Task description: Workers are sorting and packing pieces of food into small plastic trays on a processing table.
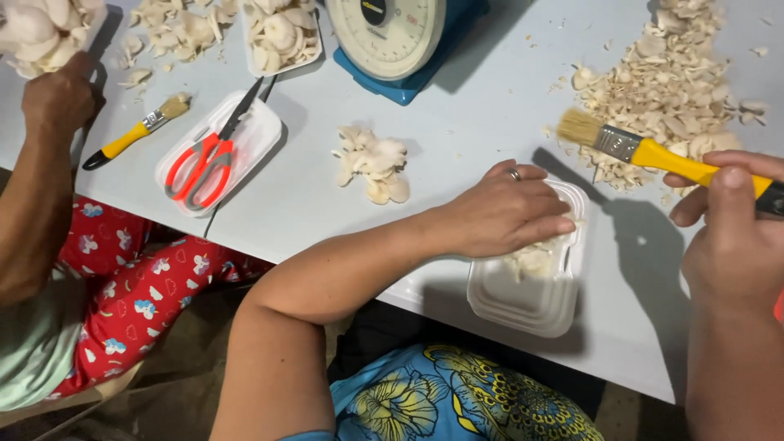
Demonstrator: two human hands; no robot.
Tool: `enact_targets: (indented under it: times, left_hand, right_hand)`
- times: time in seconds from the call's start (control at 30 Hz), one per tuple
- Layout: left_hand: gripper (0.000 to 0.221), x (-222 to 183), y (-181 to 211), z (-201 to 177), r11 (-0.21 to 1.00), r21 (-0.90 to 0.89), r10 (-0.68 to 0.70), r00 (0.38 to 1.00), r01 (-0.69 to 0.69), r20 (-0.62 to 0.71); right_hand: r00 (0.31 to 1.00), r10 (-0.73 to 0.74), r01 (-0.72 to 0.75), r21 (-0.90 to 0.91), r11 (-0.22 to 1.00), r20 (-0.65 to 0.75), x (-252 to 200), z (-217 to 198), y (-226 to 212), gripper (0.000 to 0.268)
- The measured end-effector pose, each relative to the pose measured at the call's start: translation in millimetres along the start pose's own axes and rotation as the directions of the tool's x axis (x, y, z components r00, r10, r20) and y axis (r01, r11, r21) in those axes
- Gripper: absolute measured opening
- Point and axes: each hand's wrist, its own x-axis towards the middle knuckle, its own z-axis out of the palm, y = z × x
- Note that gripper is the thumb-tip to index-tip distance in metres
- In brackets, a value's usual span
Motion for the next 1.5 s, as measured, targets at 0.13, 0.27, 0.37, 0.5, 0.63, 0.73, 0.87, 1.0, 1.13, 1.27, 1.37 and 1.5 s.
enact_targets:
  times: [0.13,0.27,0.37,0.5,0.63,0.73,0.87,1.0,1.13,1.27,1.37,1.5]
  left_hand:
    - [0.066,-16,-2,-50,0.987,-0.071,0.126,0.975,-0.141,-0.183]
    - [0.034,-55,-31,-111,0.945,0.198,-0.253,0.966,0.259,-0.056]
    - [0.034,-74,-37,-144,0.752,0.319,-0.636,0.762,0.577,0.12]
    - [0.018,-84,-48,-146,0.705,0.362,-0.696,0.692,0.609,0.191]
    - [0.024,-83,-60,-118,0.827,0.338,-0.536,0.813,0.45,0.227]
    - [0.014,-87,-69,-96,0.826,0.456,-0.409,0.909,0.333,0.078]
    - [0.023,-91,-57,-87,0.776,0.522,-0.504,0.846,0.353,0.177]
    - [0.031,-114,-59,-75,0.879,0.45,-0.254,0.954,0.158,0.162]
    - [0.02,-123,-44,-77,0.9,0.424,-0.131,0.991,0.102,0.038]
    - [0.012,-123,-44,-78,0.88,0.437,-0.139,0.98,0.187,-0.14]
    - [0.007,-116,-40,-77,0.928,0.137,-0.294,0.906,0.347,-0.305]
    - [0.018,-96,-25,-75,0.435,-0.848,-0.763,0.624,0.302,-0.169]
  right_hand:
    - [1.0,0.008,-0.008,-0.018,1.0,-0.015,0,1,-3,0.034]
    - [1.0,-0.015,0.014,-0.04,0.999,-0.013,-1,2,-3,0.032]
    - [0.999,-0.045,0.045,-0.02,0.999,0.007,-1,3,-5,0.028]
    - [1.0,-0.012,0.012,-0.054,0.998,-0.007,-1,2,-1,0.031]
    - [1.0,0.009,-0.01,-0.059,0.998,-0.018,-1,4,-2,0.031]
    - [0.999,-0.047,0.047,-0.028,0.998,0.004,-1,5,-2,0.03]
    - [0.999,-0.051,0.051,0.014,0.999,-0.002,1,3,-3,0.027]
    - [0.998,-0.062,0.061,0.012,0.998,0.02,1,1,-5,0.036]
    - [0.998,-0.059,0.058,0.027,0.998,0.019,-1,2,-4,0.034]
    - [0.999,-0.026,0.024,0.057,0.998,0.046,-2,4,-6,0.033]
    - [0.997,-0.022,0.013,0.123,0.992,0.077,-3,5,-6,0.032]
    - [0.978,0.051,-0.121,0.351,0.929,0.204,-7,6,-11,0.033]
